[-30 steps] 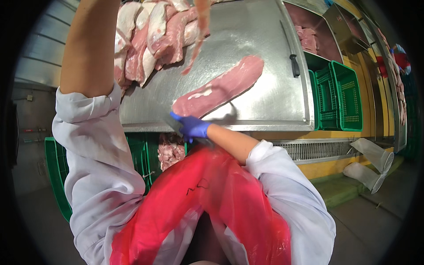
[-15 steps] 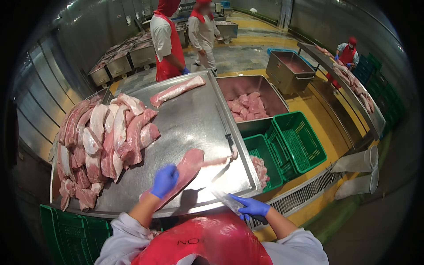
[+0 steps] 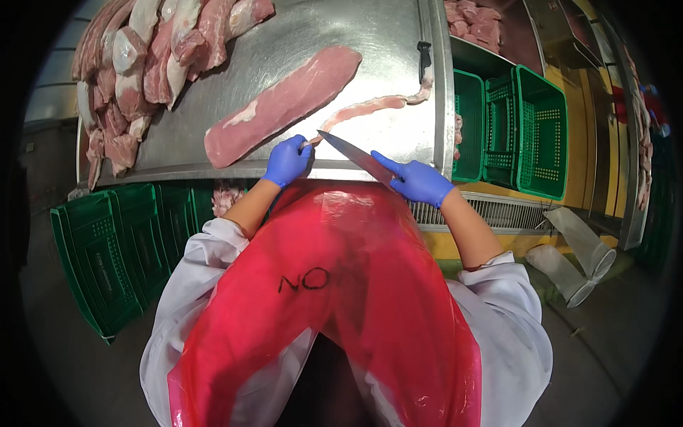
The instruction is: The person uses a knife to trim fat and connective tissue from large pieces of raw meat on a stainless steel table. Trimmed pieces are placed into green plastic crates below the table. The person handles multiple meat pieces sequentially, repositioning them as needed.
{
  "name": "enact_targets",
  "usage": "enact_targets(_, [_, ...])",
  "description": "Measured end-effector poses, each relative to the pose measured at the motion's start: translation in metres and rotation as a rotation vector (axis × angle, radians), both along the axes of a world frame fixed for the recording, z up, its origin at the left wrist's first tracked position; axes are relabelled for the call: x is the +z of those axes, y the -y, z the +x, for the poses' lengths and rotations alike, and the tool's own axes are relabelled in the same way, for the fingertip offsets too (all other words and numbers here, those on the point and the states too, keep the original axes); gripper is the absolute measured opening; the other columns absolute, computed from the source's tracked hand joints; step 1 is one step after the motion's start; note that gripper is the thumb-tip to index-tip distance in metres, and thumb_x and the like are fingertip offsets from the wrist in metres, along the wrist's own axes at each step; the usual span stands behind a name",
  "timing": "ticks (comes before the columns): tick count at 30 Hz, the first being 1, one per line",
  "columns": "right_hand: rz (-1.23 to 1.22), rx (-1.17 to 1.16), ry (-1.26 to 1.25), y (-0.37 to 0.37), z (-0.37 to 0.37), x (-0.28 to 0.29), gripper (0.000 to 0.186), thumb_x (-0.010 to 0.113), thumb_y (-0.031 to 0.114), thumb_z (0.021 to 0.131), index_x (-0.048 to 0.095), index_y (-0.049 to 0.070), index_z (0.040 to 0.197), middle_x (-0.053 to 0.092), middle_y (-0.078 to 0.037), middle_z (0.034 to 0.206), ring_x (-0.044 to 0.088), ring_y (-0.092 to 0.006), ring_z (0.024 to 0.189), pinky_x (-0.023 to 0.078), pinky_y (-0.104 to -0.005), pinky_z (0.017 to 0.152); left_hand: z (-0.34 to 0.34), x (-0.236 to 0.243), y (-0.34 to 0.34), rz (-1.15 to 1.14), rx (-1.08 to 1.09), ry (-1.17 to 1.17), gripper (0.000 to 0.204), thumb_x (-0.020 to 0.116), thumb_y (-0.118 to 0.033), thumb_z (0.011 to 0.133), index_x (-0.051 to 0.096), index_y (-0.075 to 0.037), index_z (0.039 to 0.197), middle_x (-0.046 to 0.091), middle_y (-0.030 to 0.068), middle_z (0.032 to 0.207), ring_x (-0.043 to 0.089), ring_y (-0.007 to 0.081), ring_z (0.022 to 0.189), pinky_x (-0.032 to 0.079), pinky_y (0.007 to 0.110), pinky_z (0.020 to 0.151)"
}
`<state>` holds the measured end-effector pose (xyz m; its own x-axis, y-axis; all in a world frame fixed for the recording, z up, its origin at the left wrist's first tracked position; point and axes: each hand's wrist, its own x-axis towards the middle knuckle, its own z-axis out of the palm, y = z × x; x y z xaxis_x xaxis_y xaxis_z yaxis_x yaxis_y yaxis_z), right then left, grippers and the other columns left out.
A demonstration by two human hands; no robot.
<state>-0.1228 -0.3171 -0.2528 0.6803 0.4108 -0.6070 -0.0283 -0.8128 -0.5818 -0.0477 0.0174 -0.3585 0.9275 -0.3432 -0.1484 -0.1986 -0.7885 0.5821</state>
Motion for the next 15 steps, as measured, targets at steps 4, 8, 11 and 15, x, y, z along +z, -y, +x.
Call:
enact_targets(4, [-0.033, 0.093, -0.001, 0.001, 0.017, -0.005, 0.073, 0.052, 0.02, 0.096, 0.026, 0.033, 0.164, 0.072, -0.024, 0.091, 0.072, -0.0396, 0.081, 0.055, -0.049, 0.08, 0.0, -0.001, 0.008, 0.01, 0.021, -0.026, 0.022, 0.065, -0.029, 0.094, 0.068, -0.007, 0.092, 0.07, 0.0214, 0.084, 0.069, 0.0426, 0.08, 0.054, 0.051, 0.071])
enact_targets(8, [-0.011, 0.155, 0.317, -0.026, 0.043, -0.068, 0.073, 0.051, 0.016, 0.097, 0.027, 0.033, 0.163, 0.072, -0.024, 0.1, 0.071, -0.0406, 0.081, 0.056, -0.0494, 0.079, -0.006, 0.007, 0.023, -0.103, 0.009, -0.094, 0.019, 0.066, -0.026, 0.093, 0.07, -0.008, 0.091, 0.07, 0.0196, 0.083, 0.069, 0.0408, 0.078, 0.054, 0.05, 0.07])
enact_targets(11, [-0.104, 0.233, 0.311, -0.057, 0.075, -0.068, 0.074, 0.047, 0.011, 0.097, 0.024, 0.034, 0.164, 0.072, -0.024, 0.103, 0.071, -0.041, 0.082, 0.056, -0.049, 0.078, 0.001, 0.008, 0.035, -0.099, -0.195, 0.169, 0.015, 0.065, -0.021, 0.092, 0.069, -0.008, 0.086, 0.069, 0.0182, 0.08, 0.067, 0.0397, 0.074, 0.054, 0.049, 0.069])
enact_targets(15, [-0.107, 0.254, 0.299, -0.037, 0.07, -0.071, 0.076, 0.044, 0.009, 0.097, 0.023, 0.036, 0.164, 0.071, -0.025, 0.104, 0.071, -0.0404, 0.084, 0.056, -0.0487, 0.077, 0.045, 0.023, 0.019, 0.099, -0.224, 0.391, 0.009, 0.065, -0.014, 0.085, 0.067, -0.006, 0.079, 0.067, 0.0214, 0.076, 0.067, 0.0406, 0.069, 0.054, 0.05, 0.065])
